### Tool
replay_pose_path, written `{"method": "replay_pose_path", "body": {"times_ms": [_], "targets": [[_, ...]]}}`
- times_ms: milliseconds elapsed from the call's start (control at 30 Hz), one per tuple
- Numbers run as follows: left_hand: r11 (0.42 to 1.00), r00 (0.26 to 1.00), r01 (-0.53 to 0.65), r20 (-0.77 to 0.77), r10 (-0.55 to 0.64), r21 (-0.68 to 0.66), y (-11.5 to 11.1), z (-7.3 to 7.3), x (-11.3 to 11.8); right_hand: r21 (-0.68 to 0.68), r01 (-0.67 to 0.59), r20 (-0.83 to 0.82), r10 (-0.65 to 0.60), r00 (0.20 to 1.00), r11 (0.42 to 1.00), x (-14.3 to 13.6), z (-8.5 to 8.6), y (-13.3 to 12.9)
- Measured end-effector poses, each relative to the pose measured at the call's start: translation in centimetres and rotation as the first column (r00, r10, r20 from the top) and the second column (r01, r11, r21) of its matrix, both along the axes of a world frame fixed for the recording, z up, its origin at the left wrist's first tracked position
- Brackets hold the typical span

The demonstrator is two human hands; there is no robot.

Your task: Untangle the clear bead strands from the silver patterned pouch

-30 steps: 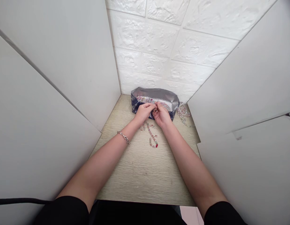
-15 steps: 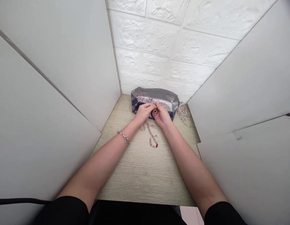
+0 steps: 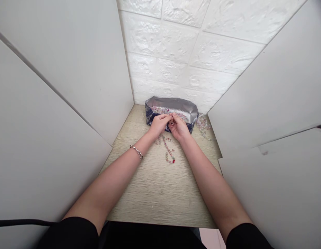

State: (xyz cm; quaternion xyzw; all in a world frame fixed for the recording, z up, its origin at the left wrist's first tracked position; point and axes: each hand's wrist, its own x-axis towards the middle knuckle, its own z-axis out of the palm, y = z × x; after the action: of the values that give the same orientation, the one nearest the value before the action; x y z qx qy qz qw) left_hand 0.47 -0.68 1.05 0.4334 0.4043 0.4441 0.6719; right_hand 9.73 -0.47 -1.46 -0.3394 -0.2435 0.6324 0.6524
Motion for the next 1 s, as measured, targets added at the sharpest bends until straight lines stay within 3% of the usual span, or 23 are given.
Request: {"method": "replay_pose_path", "body": {"times_ms": [733, 1000], "targets": [[1.000, 1.000, 0.004, 0.007, -0.004, 0.003, 0.1, -0.3, -0.1, 0.010, 0.022, 0.019, -0.023, 1.000, 1.000, -0.2, 0.1, -0.1], [0.999, 0.999, 0.027, 0.027, -0.028, 0.039, 0.5, -1.1, -0.3, 0.010, 0.019, 0.014, -0.019, 1.000, 1.000, -0.1, -0.1, 0.0]]}}
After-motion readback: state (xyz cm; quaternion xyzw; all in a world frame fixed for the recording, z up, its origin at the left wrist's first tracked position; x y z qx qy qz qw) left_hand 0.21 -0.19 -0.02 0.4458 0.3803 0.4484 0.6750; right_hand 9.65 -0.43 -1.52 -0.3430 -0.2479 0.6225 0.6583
